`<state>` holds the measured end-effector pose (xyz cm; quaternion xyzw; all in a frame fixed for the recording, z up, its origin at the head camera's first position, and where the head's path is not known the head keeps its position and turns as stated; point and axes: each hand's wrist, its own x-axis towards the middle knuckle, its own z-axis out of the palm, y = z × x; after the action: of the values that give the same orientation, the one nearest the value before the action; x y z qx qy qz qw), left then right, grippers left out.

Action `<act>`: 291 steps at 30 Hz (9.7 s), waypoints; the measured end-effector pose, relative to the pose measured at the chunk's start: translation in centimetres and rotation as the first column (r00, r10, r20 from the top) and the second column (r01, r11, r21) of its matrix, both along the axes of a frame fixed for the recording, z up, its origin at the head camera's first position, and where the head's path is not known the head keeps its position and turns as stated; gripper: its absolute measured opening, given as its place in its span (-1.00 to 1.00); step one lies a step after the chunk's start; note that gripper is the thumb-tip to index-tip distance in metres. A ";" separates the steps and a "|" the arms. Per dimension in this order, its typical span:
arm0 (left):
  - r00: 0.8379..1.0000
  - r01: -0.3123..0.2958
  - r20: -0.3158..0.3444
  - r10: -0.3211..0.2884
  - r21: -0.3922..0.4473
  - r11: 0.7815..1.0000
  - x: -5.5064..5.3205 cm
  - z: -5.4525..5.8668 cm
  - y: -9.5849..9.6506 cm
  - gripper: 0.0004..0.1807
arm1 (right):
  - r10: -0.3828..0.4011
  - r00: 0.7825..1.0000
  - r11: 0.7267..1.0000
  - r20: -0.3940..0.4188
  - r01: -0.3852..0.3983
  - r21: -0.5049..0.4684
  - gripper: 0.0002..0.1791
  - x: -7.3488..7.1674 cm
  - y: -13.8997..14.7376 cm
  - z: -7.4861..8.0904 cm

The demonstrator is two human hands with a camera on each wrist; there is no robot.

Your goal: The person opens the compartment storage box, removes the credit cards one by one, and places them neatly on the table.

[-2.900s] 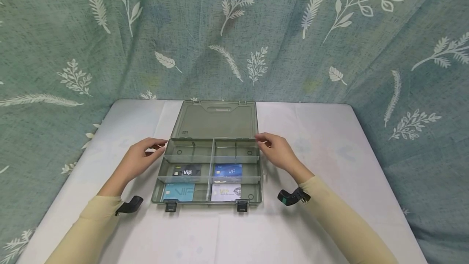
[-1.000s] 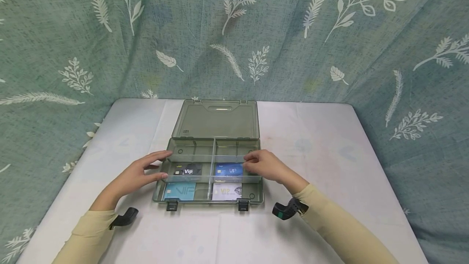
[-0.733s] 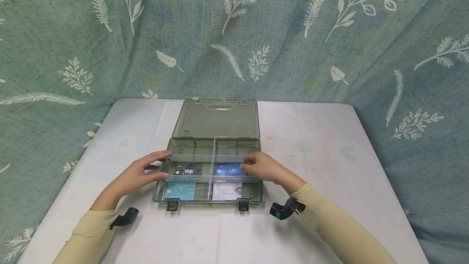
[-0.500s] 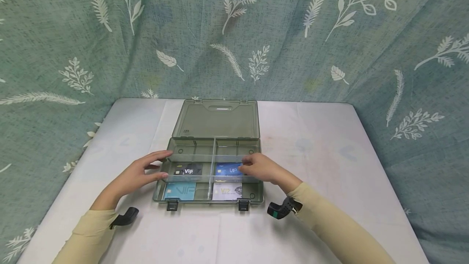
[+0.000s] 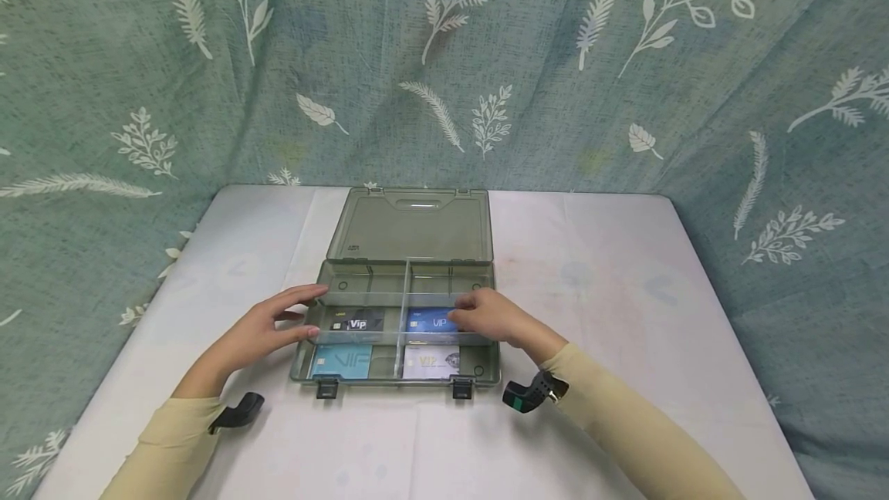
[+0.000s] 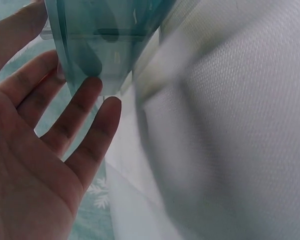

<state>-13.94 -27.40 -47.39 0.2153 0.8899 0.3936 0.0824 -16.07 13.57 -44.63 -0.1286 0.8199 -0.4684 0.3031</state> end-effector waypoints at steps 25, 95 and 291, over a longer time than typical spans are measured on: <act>1.000 0.009 -0.001 -0.009 0.026 1.000 0.0 -0.1 0.2 -0.25 | -0.042 0.994 0.998 -0.098 0.037 -0.048 -0.48 0.8 0.1 2.0; 0.999 -0.005 0.036 0.003 0.062 0.998 0.1 -0.5 0.2 -0.24 | -0.119 0.929 0.993 -0.351 0.109 -0.048 -0.73 0.7 0.4 0.2; 0.999 -0.012 0.039 0.008 0.101 0.995 0.2 -1.0 0.1 -0.26 | -0.105 0.971 0.992 -0.214 0.087 -0.092 -0.59 3.3 4.5 1.8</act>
<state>-13.73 -27.26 -48.41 0.2073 0.8682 0.4426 0.0864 -12.75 18.03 -42.84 -0.1519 0.8334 -0.4989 0.1828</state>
